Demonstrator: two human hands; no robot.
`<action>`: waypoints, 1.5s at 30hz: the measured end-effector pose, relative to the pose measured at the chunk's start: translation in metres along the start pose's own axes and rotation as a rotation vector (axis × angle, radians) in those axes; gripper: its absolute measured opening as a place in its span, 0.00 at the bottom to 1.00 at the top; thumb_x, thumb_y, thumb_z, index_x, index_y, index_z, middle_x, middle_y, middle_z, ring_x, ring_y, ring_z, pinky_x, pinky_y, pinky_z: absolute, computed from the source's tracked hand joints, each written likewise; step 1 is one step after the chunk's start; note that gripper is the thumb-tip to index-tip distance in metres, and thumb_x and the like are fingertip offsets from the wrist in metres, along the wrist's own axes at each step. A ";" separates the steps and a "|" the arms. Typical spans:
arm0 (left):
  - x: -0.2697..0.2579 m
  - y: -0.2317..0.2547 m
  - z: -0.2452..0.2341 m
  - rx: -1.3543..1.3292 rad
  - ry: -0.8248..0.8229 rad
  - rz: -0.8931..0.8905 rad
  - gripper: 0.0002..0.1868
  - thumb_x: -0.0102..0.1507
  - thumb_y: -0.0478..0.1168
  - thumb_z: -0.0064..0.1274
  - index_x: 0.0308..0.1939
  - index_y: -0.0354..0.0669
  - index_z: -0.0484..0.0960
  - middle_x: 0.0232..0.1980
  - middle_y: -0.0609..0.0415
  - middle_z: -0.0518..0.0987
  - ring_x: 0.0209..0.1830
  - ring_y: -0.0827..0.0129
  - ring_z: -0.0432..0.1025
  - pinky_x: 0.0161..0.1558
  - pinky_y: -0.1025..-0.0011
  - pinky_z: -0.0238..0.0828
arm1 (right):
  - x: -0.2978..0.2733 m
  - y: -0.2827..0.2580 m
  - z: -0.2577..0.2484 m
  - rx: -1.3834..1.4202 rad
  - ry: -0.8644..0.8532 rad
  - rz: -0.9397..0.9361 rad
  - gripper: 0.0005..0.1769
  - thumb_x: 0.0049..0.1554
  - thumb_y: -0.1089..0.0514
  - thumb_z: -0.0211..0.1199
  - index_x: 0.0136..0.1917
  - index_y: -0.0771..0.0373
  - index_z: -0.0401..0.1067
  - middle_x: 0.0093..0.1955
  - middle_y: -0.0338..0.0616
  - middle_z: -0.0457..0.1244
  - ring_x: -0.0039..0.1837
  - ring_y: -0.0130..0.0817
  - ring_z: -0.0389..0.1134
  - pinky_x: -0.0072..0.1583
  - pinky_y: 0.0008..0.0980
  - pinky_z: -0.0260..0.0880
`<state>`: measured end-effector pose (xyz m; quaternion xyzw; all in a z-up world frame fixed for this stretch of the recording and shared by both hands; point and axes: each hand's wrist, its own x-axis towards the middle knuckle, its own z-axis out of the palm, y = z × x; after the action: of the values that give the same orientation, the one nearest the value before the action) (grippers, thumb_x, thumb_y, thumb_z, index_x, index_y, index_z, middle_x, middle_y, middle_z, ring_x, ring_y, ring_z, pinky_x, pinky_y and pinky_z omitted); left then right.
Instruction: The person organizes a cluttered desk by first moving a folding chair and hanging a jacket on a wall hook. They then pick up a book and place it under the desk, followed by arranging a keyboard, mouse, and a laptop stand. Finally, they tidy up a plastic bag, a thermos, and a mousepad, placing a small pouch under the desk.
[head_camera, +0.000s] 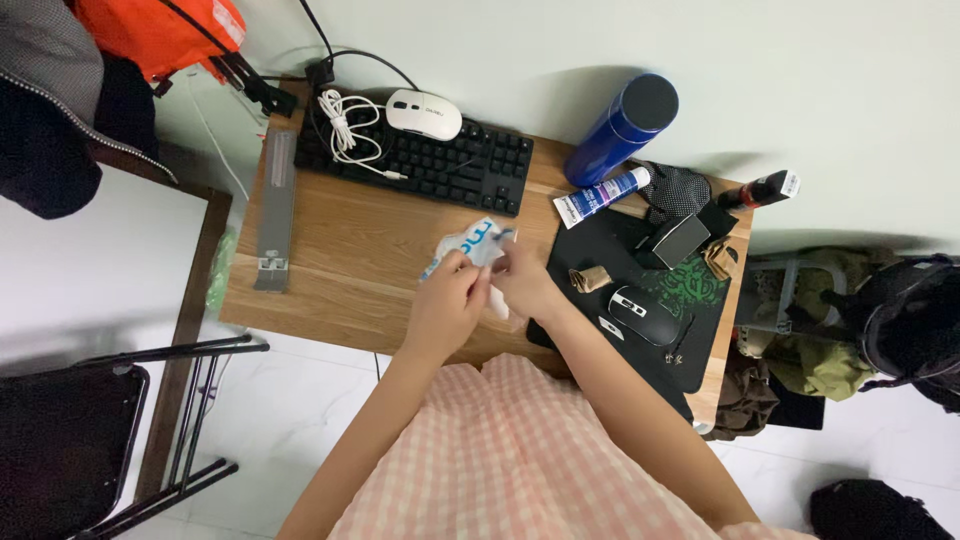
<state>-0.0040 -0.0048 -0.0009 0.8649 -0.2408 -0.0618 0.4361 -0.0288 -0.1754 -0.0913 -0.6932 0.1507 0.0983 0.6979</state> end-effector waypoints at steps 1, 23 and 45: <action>0.001 -0.001 0.000 -0.018 0.036 -0.012 0.14 0.68 0.42 0.52 0.32 0.35 0.79 0.43 0.45 0.77 0.37 0.47 0.74 0.37 0.55 0.70 | -0.002 -0.005 -0.001 0.174 -0.069 0.118 0.28 0.56 0.61 0.63 0.69 0.66 0.63 0.55 0.46 0.71 0.53 0.30 0.75 0.54 0.29 0.74; 0.018 -0.006 0.001 -0.226 -0.277 -0.196 0.19 0.69 0.48 0.49 0.35 0.32 0.79 0.30 0.40 0.75 0.26 0.50 0.68 0.33 0.60 0.65 | -0.046 -0.063 -0.023 -0.211 -0.188 0.147 0.25 0.56 0.65 0.58 0.67 0.64 0.74 0.48 0.62 0.69 0.44 0.48 0.72 0.47 0.36 0.68; 0.033 -0.045 -0.019 -1.093 -0.313 -0.465 0.20 0.73 0.44 0.45 0.26 0.41 0.71 0.27 0.60 0.70 0.28 0.78 0.65 0.31 0.75 0.62 | -0.095 -0.136 -0.029 -0.584 -0.067 -0.638 0.29 0.52 0.57 0.74 0.64 0.67 0.69 0.66 0.53 0.62 0.64 0.52 0.68 0.63 0.40 0.70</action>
<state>0.0473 0.0161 -0.0207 0.5268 -0.0404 -0.3963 0.7509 -0.0726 -0.2002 0.0692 -0.8700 -0.1279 -0.0612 0.4723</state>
